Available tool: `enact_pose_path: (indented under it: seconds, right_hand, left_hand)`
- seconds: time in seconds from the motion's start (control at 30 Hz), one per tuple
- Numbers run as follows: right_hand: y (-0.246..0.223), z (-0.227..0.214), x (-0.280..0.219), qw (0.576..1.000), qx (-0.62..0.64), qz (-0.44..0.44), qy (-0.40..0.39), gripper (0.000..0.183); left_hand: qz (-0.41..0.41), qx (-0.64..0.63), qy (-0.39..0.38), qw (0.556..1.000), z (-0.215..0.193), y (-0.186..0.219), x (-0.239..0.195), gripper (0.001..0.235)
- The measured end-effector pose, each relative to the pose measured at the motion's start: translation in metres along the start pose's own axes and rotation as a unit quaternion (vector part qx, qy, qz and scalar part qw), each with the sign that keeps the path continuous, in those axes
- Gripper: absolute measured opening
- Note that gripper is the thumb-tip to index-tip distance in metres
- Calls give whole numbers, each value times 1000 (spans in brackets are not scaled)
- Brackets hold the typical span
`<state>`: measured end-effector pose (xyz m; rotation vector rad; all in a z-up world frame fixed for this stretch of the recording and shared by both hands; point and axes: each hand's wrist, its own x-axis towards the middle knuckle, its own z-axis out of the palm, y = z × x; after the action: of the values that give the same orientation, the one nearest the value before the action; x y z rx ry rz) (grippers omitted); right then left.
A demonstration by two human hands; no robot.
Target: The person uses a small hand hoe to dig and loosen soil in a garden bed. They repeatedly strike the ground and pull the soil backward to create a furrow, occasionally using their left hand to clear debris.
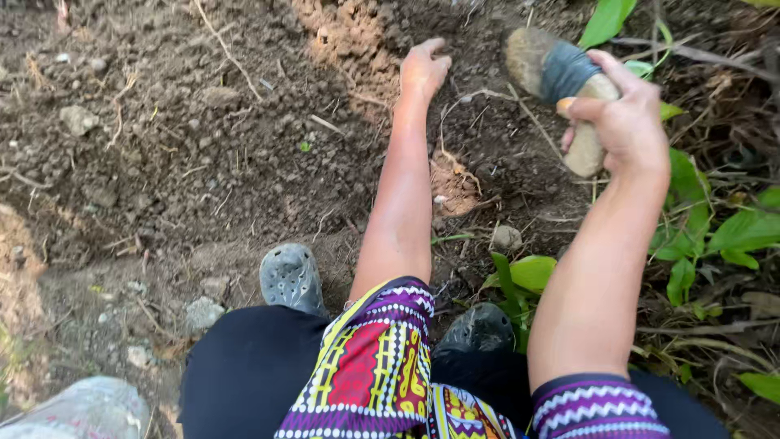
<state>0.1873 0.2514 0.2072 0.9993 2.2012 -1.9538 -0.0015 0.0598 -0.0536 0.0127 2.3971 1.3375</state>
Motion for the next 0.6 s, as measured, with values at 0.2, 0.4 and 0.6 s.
enact_pose_path:
  seconds: [0.2,0.4,0.6]
  right_hand:
    - [-91,-3,-54,998,-38,-38,-35,73]
    - [-92,28,-19,995,-85,26,50,71]
    - [-32,1,16,997,-23,54,56,69]
  left_hand:
    - [132,-27,72,988,20,38,5,44]
    - [97,-9,104,990,37,71,40,34]
    - [97,-3,125,987,59,104,50,27]
